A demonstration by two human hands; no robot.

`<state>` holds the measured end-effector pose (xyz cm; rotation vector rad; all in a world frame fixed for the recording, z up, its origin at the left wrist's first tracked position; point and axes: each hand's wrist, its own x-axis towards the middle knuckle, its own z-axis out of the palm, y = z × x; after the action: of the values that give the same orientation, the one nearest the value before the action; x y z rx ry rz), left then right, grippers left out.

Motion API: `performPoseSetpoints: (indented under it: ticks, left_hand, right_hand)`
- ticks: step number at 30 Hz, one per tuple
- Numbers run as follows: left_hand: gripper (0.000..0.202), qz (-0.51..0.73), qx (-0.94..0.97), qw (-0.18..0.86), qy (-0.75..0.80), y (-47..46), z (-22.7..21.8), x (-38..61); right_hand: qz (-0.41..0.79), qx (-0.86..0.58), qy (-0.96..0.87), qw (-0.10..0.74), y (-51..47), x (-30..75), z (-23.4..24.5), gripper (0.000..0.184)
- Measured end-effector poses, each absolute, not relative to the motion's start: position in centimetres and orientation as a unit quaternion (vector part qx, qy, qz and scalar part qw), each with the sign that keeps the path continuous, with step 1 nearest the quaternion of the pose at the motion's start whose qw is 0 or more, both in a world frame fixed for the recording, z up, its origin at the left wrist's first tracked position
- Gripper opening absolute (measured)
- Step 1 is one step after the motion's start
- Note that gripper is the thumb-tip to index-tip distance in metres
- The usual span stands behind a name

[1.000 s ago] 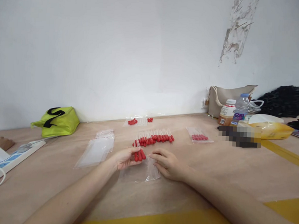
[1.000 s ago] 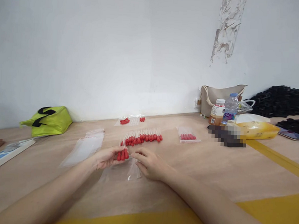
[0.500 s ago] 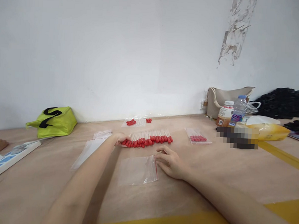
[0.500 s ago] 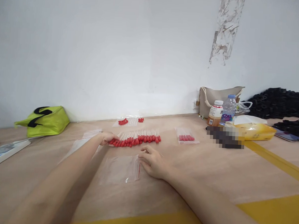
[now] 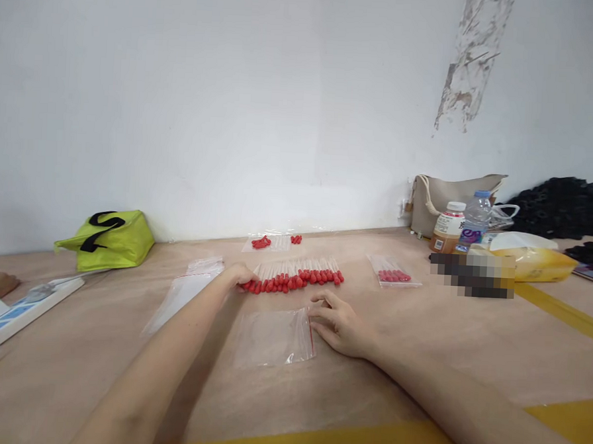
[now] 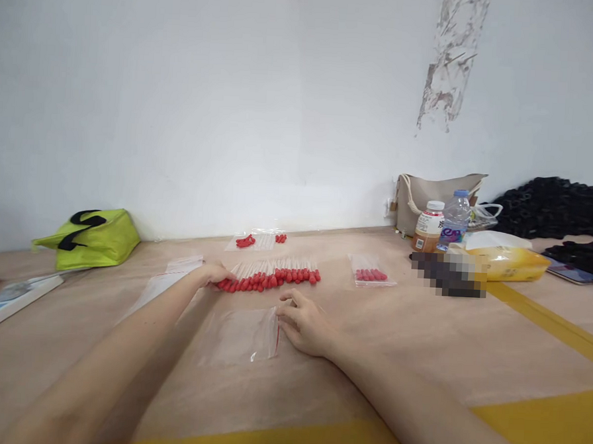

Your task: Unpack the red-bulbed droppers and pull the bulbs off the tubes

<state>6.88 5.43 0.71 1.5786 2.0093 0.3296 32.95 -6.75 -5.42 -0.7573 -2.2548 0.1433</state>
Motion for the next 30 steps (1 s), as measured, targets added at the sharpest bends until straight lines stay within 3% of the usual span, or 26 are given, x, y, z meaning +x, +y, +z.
performPoseSetpoints:
  ticks: [5, 10, 30]
  left_hand:
    - [0.028, 0.124, 0.576, 0.292, 0.753, 5.3, 1.5, 6.7]
    - [0.022, 0.139, 0.584, 0.286, 0.747, 5.7, 1.5, 7.9]
    - [0.034, 0.179, 0.671, 0.14, 0.706, 6.1, 0.0, 8.6]
  right_hand:
    - [0.05, -0.295, -0.881, 0.365, -6.6, 33.0, -5.5, 0.02]
    - [0.048, -0.296, -0.883, 0.361, -6.6, 32.9, -5.4, 0.018]
    - [0.028, -0.294, -0.889, 0.35, -6.8, 33.1, -5.2, 0.018]
